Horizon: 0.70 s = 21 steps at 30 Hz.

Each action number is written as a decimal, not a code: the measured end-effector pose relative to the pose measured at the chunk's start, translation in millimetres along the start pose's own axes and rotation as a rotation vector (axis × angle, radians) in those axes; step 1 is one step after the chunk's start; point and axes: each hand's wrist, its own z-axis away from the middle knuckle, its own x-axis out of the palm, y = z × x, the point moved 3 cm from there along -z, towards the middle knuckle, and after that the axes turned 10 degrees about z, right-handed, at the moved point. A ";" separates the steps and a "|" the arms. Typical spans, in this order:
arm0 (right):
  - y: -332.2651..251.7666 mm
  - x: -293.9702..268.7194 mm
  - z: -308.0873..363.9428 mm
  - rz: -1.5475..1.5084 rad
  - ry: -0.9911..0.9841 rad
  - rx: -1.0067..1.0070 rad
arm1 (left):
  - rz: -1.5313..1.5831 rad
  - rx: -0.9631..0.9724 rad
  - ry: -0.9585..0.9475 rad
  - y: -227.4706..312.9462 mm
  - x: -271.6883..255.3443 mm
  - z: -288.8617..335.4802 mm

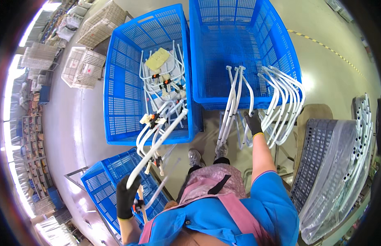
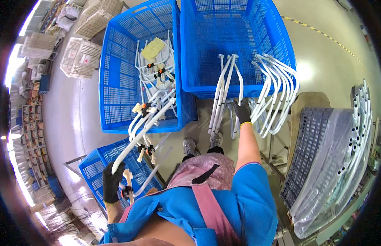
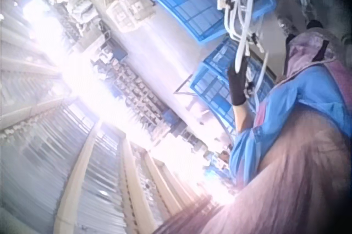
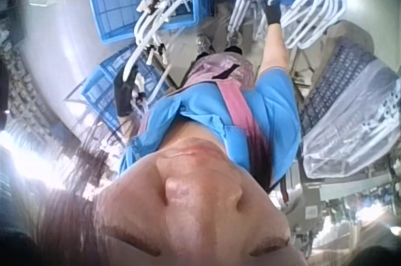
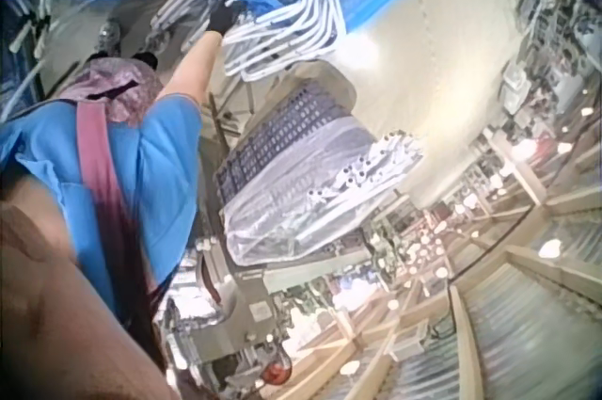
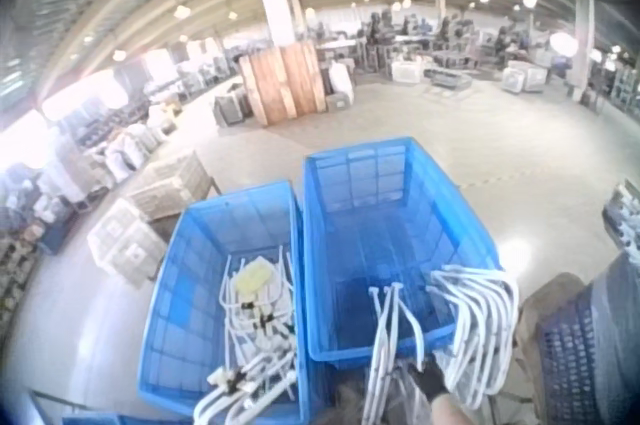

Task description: The person repeatedly picks white plastic rods and small connectors from a bin, inserts the connectors into the rods, and places the assembled units into a blue basket. The process is repeated continuously.

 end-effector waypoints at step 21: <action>-134.3 -136.1 290.5 -0.764 0.251 0.096 | 0.287 0.378 -0.425 -40.9 -31.5 32.7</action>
